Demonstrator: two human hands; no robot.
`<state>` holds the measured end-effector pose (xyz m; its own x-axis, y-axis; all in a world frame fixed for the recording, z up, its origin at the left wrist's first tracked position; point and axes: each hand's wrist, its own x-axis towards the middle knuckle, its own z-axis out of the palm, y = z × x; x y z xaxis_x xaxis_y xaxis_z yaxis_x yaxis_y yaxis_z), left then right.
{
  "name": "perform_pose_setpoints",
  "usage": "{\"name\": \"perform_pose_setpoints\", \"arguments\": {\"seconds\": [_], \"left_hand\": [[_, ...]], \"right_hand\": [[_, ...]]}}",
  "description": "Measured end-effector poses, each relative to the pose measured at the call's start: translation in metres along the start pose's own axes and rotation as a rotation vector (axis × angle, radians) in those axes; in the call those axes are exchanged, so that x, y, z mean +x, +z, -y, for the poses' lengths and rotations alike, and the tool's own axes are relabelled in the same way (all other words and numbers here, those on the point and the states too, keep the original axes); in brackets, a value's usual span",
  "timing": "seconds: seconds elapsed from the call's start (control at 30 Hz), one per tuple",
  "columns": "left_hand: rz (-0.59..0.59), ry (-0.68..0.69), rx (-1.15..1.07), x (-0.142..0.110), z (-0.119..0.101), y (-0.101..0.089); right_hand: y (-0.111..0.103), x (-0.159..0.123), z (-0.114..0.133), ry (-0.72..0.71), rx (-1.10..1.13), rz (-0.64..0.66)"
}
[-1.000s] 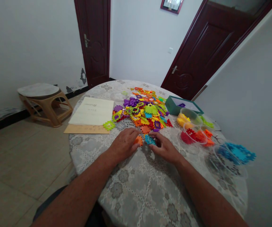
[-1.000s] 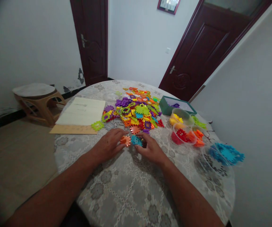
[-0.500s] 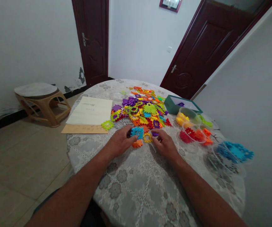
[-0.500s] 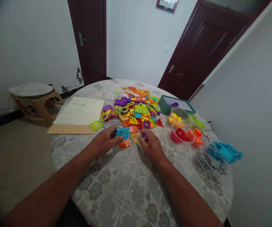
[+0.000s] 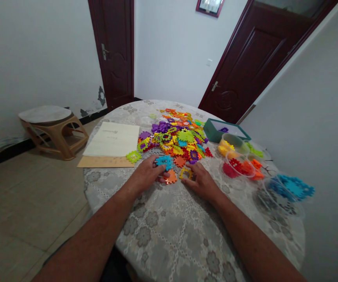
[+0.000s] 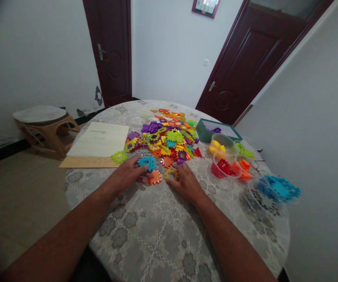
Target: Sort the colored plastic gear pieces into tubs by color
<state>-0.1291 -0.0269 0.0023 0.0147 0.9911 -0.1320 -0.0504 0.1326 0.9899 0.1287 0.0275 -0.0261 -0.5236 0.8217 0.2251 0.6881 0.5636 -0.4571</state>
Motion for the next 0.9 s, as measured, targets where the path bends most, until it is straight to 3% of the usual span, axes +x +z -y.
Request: {"name": "perform_pose_setpoints", "arguments": {"seconds": [0.17, 0.27, 0.43, 0.53, 0.73, 0.83, 0.9], "left_hand": [[-0.013, -0.038, -0.057, 0.002, 0.002, -0.001], [-0.023, -0.063, -0.085, 0.005, 0.004, -0.003], [-0.026, -0.083, -0.114, 0.011, 0.007, -0.008], [-0.02, -0.071, -0.118, 0.01, 0.007, -0.009], [-0.042, -0.068, -0.075, 0.008, 0.002, -0.004], [-0.069, -0.064, -0.029, 0.008, 0.001, -0.002], [-0.052, -0.051, -0.007, 0.007, 0.001, -0.002]], "right_hand": [[-0.002, 0.001, 0.003, 0.097, 0.181, -0.064], [-0.01, 0.005, 0.005, 0.162, 0.343, -0.031], [-0.036, 0.007, 0.005, 0.298, 0.63, 0.161], [-0.057, 0.006, 0.001, 0.305, 0.678, 0.129], [-0.111, 0.006, -0.023, 0.35, 0.519, 0.029], [-0.138, 0.015, -0.047, 0.419, 0.26, -0.143], [-0.154, 0.023, -0.066, 0.46, 0.045, -0.345]]}}
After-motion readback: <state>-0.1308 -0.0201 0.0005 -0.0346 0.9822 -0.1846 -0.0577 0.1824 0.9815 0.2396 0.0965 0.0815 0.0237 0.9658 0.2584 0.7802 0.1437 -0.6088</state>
